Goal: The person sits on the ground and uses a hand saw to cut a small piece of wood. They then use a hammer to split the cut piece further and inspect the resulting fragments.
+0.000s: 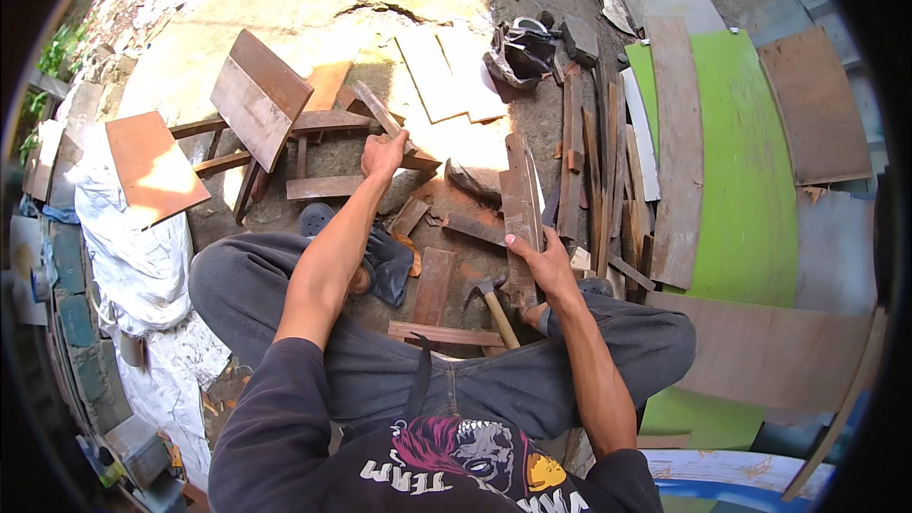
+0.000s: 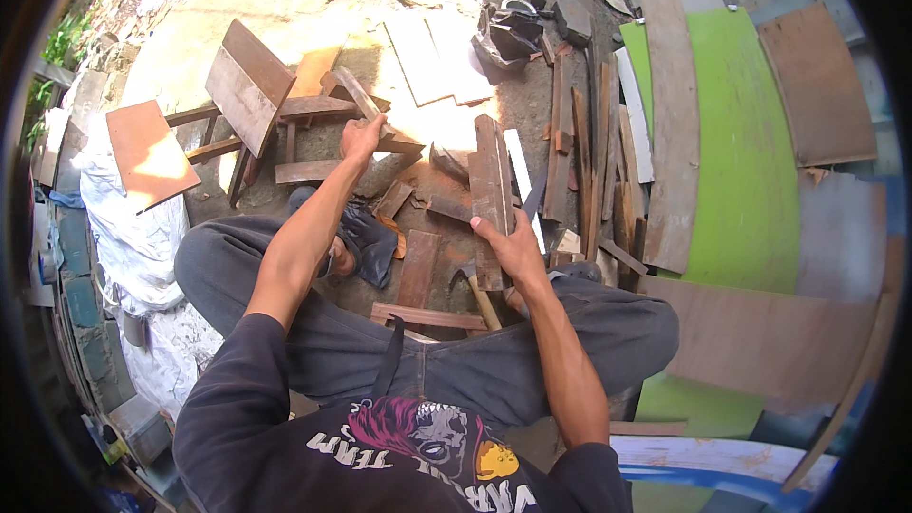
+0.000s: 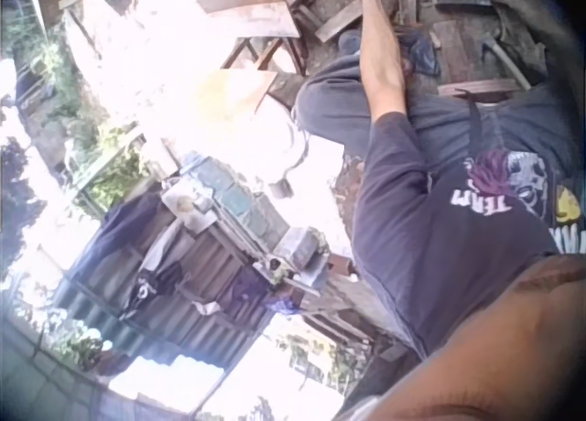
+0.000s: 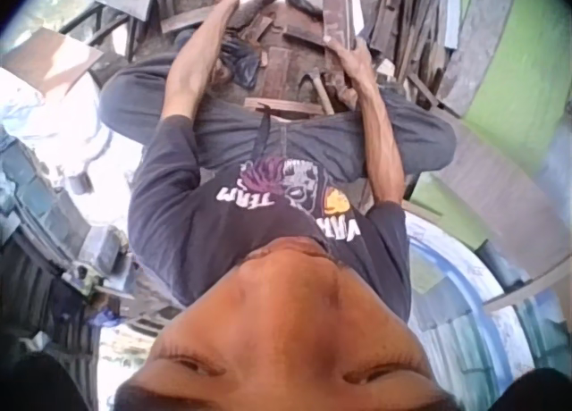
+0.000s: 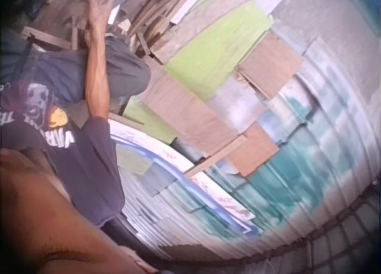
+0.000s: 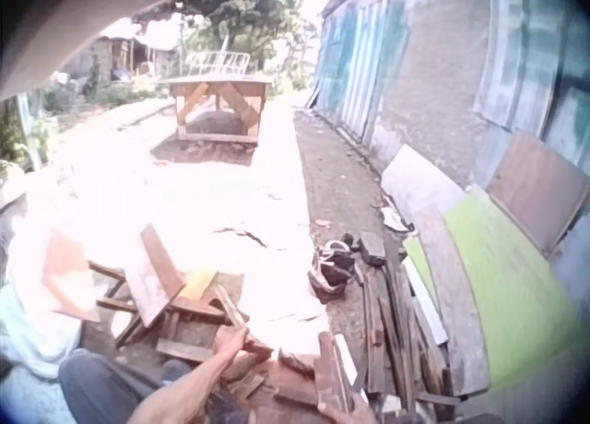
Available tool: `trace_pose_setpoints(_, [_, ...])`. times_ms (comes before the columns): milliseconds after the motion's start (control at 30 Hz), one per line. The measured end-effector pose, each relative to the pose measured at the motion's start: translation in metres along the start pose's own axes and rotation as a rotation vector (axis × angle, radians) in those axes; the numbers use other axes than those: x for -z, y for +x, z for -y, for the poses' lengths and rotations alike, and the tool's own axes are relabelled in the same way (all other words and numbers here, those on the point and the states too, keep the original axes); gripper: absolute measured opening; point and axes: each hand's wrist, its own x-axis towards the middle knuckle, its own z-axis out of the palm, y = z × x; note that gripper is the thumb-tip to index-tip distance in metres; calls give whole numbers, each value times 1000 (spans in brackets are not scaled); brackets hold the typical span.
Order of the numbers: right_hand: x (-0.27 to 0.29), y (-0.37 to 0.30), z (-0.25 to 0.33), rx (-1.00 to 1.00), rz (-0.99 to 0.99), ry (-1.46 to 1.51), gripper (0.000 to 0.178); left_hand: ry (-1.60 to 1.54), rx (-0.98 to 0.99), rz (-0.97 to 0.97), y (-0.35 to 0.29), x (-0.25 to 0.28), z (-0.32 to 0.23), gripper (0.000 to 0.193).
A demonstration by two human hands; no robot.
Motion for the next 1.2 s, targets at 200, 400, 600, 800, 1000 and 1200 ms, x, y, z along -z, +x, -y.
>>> trace_pose_setpoints(200, [-6,-10,8,77,-9,62,75,291,-139,9,-33,12,-21,92])
trace_pose_setpoints(400, [-3,-13,-10,89,-16,120,80,362,-295,26,-55,-24,14,84])
trace_pose_setpoints(600, [-17,-19,-6,64,20,245,86,406,-395,131,-37,-29,15,80])
trace_pose_setpoints(800, [-83,9,-43,13,-68,453,75,30,-208,566,-18,-35,9,64])
trace_pose_setpoints(1000, [-177,28,-56,-40,-103,526,85,205,-438,525,2,0,15,46])
trace_pose_setpoints(1200, [-221,53,-72,31,-36,807,87,-9,-248,653,-17,1,-4,52])
